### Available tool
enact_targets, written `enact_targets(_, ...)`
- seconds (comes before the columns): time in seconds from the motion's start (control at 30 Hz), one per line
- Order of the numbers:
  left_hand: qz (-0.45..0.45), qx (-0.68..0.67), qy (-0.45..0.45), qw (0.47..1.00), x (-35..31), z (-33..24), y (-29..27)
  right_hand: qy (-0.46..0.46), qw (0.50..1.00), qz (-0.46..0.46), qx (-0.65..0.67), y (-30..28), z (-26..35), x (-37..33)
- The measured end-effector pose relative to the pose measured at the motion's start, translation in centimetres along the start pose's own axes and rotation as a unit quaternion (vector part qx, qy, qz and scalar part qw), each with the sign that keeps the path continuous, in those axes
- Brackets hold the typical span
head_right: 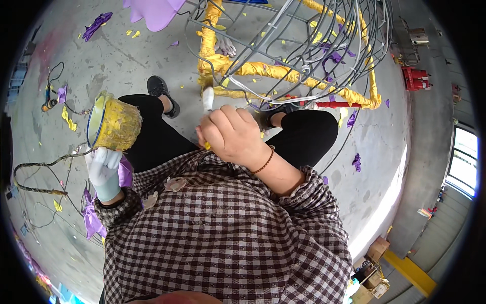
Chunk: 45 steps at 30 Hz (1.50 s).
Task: Painting a cage-like metal frame structure using yellow paint and a brush.
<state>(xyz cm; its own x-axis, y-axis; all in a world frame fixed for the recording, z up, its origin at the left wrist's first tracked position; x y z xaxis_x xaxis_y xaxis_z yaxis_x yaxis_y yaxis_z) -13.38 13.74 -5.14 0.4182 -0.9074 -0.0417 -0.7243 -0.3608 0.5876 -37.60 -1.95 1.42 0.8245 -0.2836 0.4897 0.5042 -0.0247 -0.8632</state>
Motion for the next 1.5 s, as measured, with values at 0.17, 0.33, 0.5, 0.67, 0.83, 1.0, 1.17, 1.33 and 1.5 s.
enact_targets(0.17, -0.023, 0.01, -0.009, 1.0, -0.2, 0.0, 0.4, 0.034, 0.997, 0.067, 0.002, 2.0, -0.8, -1.3)
enact_targets(0.33, -0.015, 0.001, -0.015, 1.0, -0.1, 0.2, 0.6, 0.017, 1.0, 0.018, 0.013, 0.9, -0.9, -1.3)
enact_targets(0.5, 0.022, -0.015, -0.017, 0.999, 0.0, 0.4, 1.2, -0.02, 0.999, -0.026, 0.004, 0.6, -1.2, 0.3)
enact_targets(0.67, -0.013, 0.016, -0.024, 1.0, 0.0, 0.5, 1.7, 0.018, 1.0, 0.008, 0.022, 1.6, -1.9, -2.2)
enact_targets(0.83, 0.024, 0.004, -0.024, 0.999, 0.0, 0.5, 1.8, 0.085, 0.993, 0.067, 0.037, 1.9, -1.9, -5.7)
enact_targets(1.0, 0.013, 0.015, -0.034, 0.999, 0.7, 0.9, 2.8, 0.049, 0.997, -0.008, 0.058, -1.0, -0.9, -5.1)
enact_targets(1.17, -0.03, 0.055, -0.028, 0.998, -0.1, 0.7, 4.2, 0.08, 0.995, -0.03, 0.055, -0.3, -3.5, -5.7)
enact_targets(1.33, 0.007, 0.041, -0.035, 0.998, -0.4, 0.6, 4.1, 0.153, 0.986, 0.042, 0.043, -0.4, -3.6, -8.0)
enact_targets(1.5, -0.017, 0.059, -0.04, 0.997, -0.3, 0.7, 3.8, 0.174, 0.977, 0.089, 0.079, -0.6, -3.9, -12.3)
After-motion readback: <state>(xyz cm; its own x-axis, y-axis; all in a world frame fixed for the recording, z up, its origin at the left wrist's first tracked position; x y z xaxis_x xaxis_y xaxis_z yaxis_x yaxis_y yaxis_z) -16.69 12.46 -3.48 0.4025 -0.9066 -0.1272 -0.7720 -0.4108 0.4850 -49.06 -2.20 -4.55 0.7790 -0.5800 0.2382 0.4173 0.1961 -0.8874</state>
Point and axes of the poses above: each hand's wrist, its own x-axis towards the middle knuckle, its own y-axis out of the palm, z = x × y, the point moved 8 cm from there along x, towards the middle knuckle, and after that the axes turned 6 degrees about z, right-handed, at the moved point
